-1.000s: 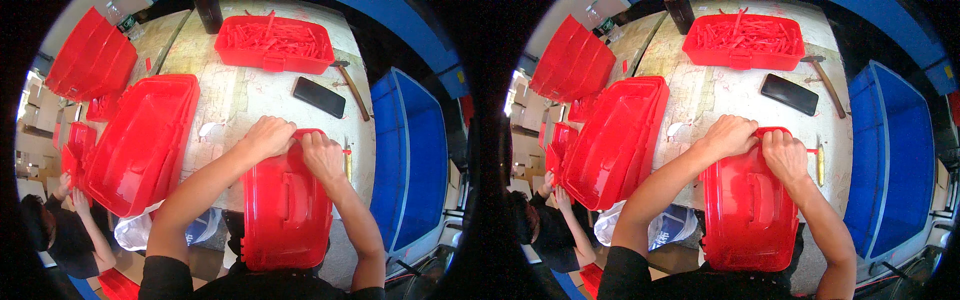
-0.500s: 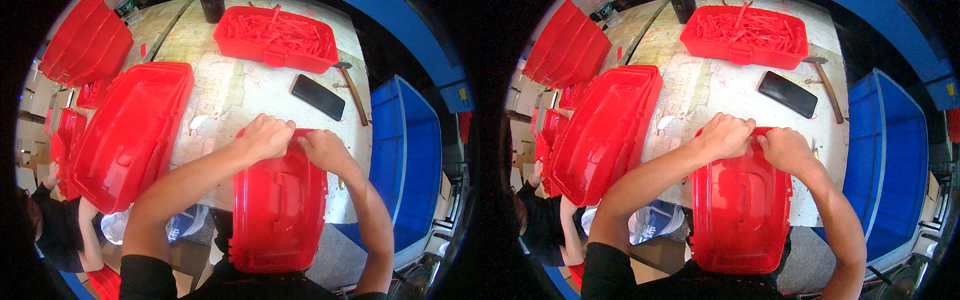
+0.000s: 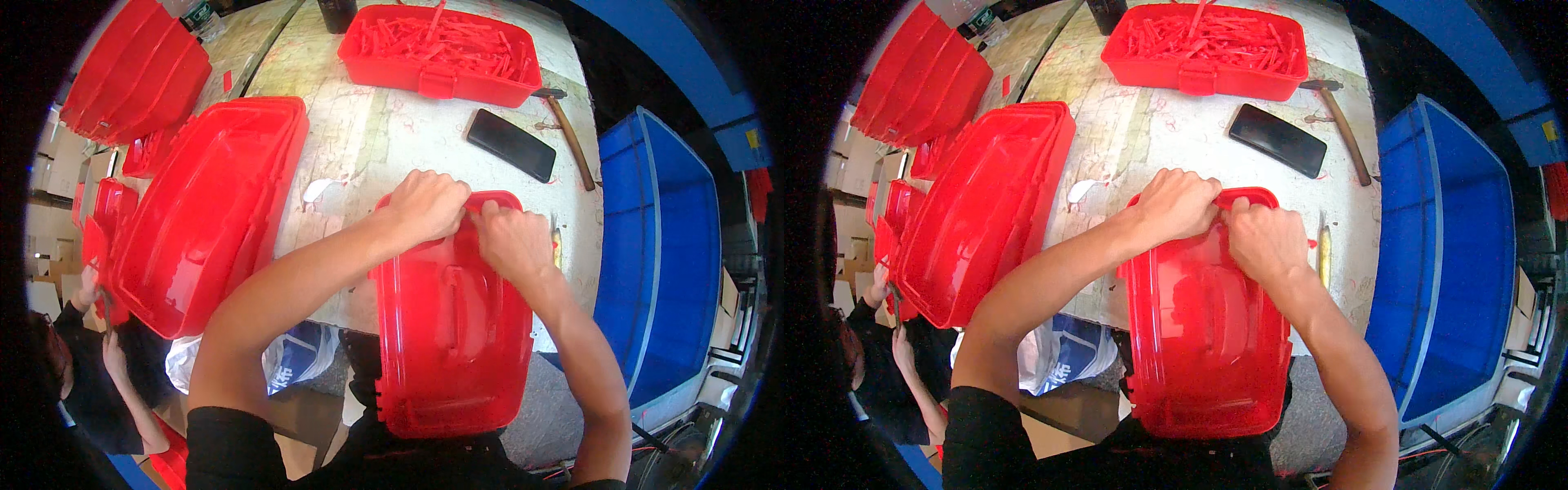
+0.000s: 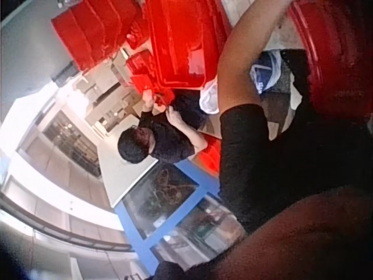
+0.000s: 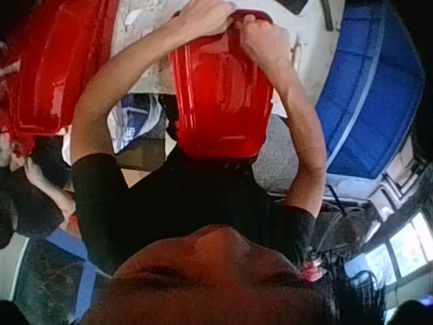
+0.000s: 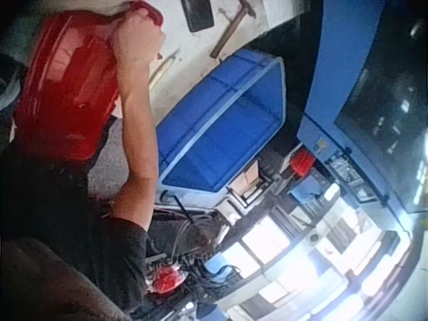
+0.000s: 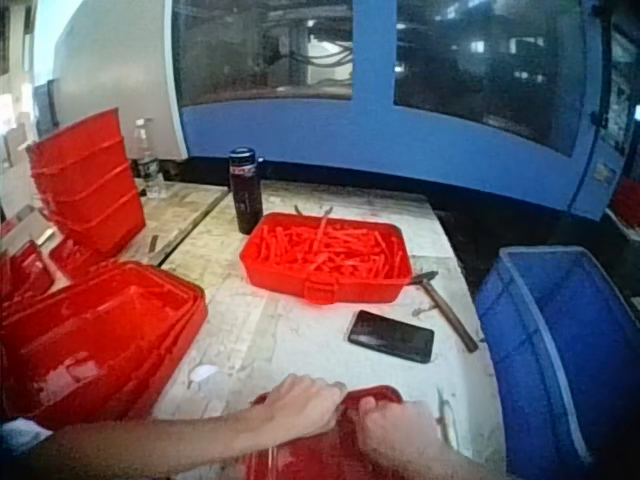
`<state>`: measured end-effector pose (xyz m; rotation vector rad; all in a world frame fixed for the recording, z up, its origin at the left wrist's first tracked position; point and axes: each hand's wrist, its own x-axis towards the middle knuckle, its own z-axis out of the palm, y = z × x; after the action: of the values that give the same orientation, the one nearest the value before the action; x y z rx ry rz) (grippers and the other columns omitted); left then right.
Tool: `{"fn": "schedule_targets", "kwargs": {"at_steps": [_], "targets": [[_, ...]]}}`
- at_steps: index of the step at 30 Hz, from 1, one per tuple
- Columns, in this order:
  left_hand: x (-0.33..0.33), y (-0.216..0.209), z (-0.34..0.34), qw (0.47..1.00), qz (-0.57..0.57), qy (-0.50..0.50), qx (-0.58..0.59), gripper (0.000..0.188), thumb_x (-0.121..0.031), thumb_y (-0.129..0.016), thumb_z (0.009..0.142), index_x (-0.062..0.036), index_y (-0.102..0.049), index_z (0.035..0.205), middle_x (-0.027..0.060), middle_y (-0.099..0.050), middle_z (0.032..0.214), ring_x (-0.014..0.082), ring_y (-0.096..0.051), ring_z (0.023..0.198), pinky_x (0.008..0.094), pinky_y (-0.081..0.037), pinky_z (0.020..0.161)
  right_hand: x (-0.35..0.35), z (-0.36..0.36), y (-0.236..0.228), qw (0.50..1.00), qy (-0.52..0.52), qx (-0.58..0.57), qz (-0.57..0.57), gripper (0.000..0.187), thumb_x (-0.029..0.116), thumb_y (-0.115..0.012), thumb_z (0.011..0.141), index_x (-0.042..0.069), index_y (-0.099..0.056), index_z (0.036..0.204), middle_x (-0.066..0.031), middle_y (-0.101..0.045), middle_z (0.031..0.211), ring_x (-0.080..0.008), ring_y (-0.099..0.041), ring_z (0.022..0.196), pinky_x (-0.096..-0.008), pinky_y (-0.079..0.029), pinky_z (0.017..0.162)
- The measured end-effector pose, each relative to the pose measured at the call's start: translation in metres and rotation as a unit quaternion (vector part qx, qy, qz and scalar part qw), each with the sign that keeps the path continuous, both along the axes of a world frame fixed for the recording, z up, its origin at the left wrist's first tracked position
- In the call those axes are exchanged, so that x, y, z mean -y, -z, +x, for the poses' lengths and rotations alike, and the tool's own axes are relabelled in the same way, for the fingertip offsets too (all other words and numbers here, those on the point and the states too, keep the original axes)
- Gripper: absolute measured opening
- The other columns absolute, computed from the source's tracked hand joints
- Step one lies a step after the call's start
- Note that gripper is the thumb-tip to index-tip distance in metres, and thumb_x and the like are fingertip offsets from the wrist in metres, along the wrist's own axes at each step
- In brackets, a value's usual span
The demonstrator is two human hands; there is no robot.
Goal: The person repeatedly snaps red plastic latches onto red plastic containers, then flips and stacks them. A coworker across the table performs the same task. The person handles containers one at a time and places finished units into a growing stack.
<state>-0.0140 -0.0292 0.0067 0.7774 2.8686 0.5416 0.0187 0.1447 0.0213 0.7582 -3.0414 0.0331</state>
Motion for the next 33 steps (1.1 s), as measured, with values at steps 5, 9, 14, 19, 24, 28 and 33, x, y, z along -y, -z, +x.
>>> {"fn": "schedule_targets", "kwargs": {"at_steps": [5,9,14,19,24,28,33], "targets": [[0.001,0.001,-0.003,1.0,0.002,0.004,-0.01,0.021,-0.016,-0.063,0.077,0.0008,-0.069,0.088,0.027,-0.067,0.074,0.0444,-0.068,0.073,0.0531,-0.054,0.07,0.008,0.006,0.02,0.996,0.041,-0.076,0.001,0.017,0.02,-0.055,0.093,0.009,-0.06,0.081,-0.0095,-0.068,0.069,-0.0254,-0.07,0.057,-0.0375,-0.055,0.049],[0.0,0.0,-0.005,0.999,-0.025,0.031,-0.001,0.021,-0.014,-0.063,0.074,0.0003,-0.069,0.087,0.0261,-0.067,0.073,0.0436,-0.068,0.072,0.0529,-0.054,0.069,0.009,0.011,0.029,0.993,0.053,-0.098,-0.025,0.026,0.028,-0.058,0.095,0.011,-0.056,0.076,-0.0091,-0.064,0.064,-0.0267,-0.066,0.051,-0.0398,-0.052,0.045],[-0.001,0.001,-0.005,0.999,-0.015,0.047,-0.016,0.02,-0.015,-0.062,0.074,0.0,-0.069,0.086,0.0247,-0.067,0.071,0.0422,-0.068,0.07,0.0529,-0.054,0.068,-0.004,-0.003,0.018,0.985,-0.049,-0.16,0.049,0.011,0.017,-0.061,0.083,0.012,-0.062,0.073,-0.0042,-0.066,0.065,-0.0194,-0.069,0.058,-0.0344,-0.055,0.049],[0.0,0.005,-0.006,0.999,-0.005,0.029,-0.035,0.019,-0.015,-0.062,0.075,0.0001,-0.069,0.084,0.0243,-0.067,0.071,0.0416,-0.068,0.069,0.0527,-0.054,0.068,0.002,-0.015,0.002,0.99,-0.04,-0.106,0.085,0.012,0.017,-0.06,0.084,0.013,-0.064,0.074,-0.0066,-0.07,0.07,-0.021,-0.071,0.061,-0.0353,-0.056,0.051],[-0.001,0.007,-0.009,0.999,0.008,0.031,-0.033,0.019,-0.014,-0.063,0.074,-0.0002,-0.069,0.085,0.024,-0.068,0.073,0.0413,-0.068,0.071,0.0526,-0.054,0.068,0.017,0.0,0.009,0.99,0.11,-0.085,0.025,0.015,0.021,-0.061,0.086,0.011,-0.064,0.075,-0.0098,-0.07,0.07,-0.0243,-0.071,0.06,-0.0382,-0.056,0.051],[-0.004,0.004,-0.01,0.997,0.004,0.056,-0.05,0.019,-0.014,-0.064,0.073,-0.0004,-0.07,0.085,0.0241,-0.068,0.074,0.0403,-0.069,0.072,0.0522,-0.055,0.069,0.022,0.015,0.02,0.979,0.167,-0.109,-0.033,0.016,0.022,-0.061,0.088,0.011,-0.063,0.076,-0.0106,-0.07,0.068,-0.0255,-0.071,0.059,-0.0397,-0.056,0.051],[-0.005,0.005,-0.011,0.998,0.012,0.032,-0.053,0.02,-0.015,-0.062,0.075,-0.0014,-0.07,0.087,0.0234,-0.069,0.078,0.0401,-0.069,0.074,0.0519,-0.055,0.071,0.016,0.008,0.013,0.978,0.148,-0.143,0.011,0.019,0.023,-0.062,0.089,0.011,-0.063,0.075,-0.0104,-0.069,0.066,-0.0252,-0.07,0.057,-0.0386,-0.056,0.051]]}}
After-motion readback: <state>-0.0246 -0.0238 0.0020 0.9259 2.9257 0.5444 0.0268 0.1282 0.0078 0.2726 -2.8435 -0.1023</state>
